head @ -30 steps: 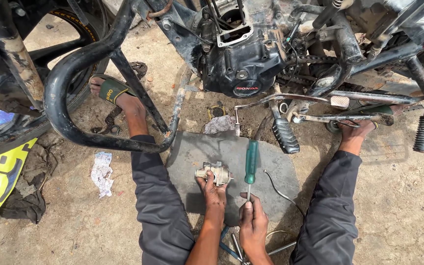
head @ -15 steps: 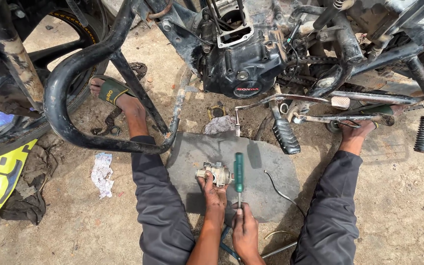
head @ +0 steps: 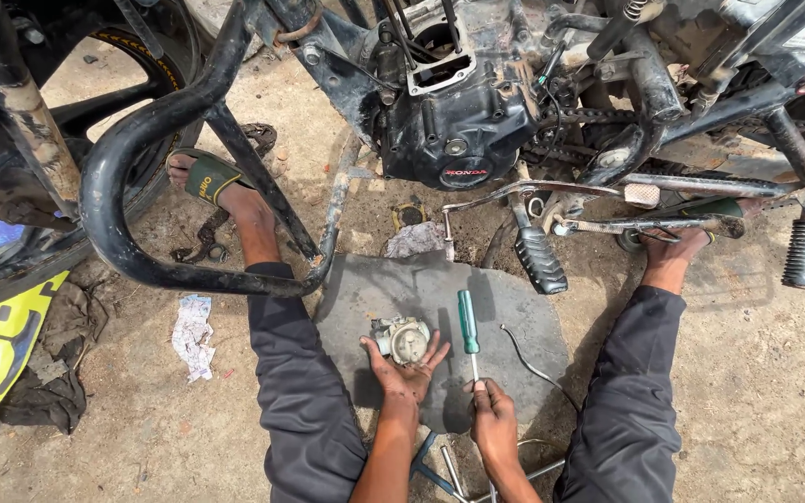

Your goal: Disassembling and inspecting a motorcycle carburetor on the engine block.

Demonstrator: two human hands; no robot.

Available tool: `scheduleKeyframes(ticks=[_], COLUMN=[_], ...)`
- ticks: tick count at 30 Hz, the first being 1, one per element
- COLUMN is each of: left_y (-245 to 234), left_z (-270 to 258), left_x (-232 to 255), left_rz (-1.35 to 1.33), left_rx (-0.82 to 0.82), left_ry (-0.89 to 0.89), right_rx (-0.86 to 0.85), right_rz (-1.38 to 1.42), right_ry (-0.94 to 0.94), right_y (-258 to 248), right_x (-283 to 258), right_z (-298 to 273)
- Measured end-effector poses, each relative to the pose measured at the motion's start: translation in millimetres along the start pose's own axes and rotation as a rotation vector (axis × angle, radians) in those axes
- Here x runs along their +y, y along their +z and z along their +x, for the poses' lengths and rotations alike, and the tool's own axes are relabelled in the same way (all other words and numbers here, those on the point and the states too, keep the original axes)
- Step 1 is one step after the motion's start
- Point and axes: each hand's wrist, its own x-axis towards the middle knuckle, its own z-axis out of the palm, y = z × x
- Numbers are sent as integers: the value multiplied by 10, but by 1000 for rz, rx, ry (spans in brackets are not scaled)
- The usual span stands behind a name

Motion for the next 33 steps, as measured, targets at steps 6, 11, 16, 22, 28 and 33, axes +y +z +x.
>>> scheduleKeyframes(ticks=[6, 11, 16, 22, 28, 33], left_y=[-113, -308, -255, -216, -237, -278], left_z=[140, 419, 293, 282, 312, 230], left_x=[-73, -57, -18, -49, -47, -70], left_rz=[-9, -21, 5, 35, 74, 100], left_rx=[-107, -105, -210, -82, -268, -141], left_ry=[-135, -112, -133, -148, -200, -174], right_rx=[27, -143, -26, -243, -227, 7], right_rz=[446, -267, 376, -583, -704, 56], right_ry=[-78, -384, -230, -447, -387, -411], right_y=[13, 23, -113, -239, -364, -248], right_x=[-137, 128, -104, 66, 16, -114], right_z=[-42, -28, 188, 311, 410, 295])
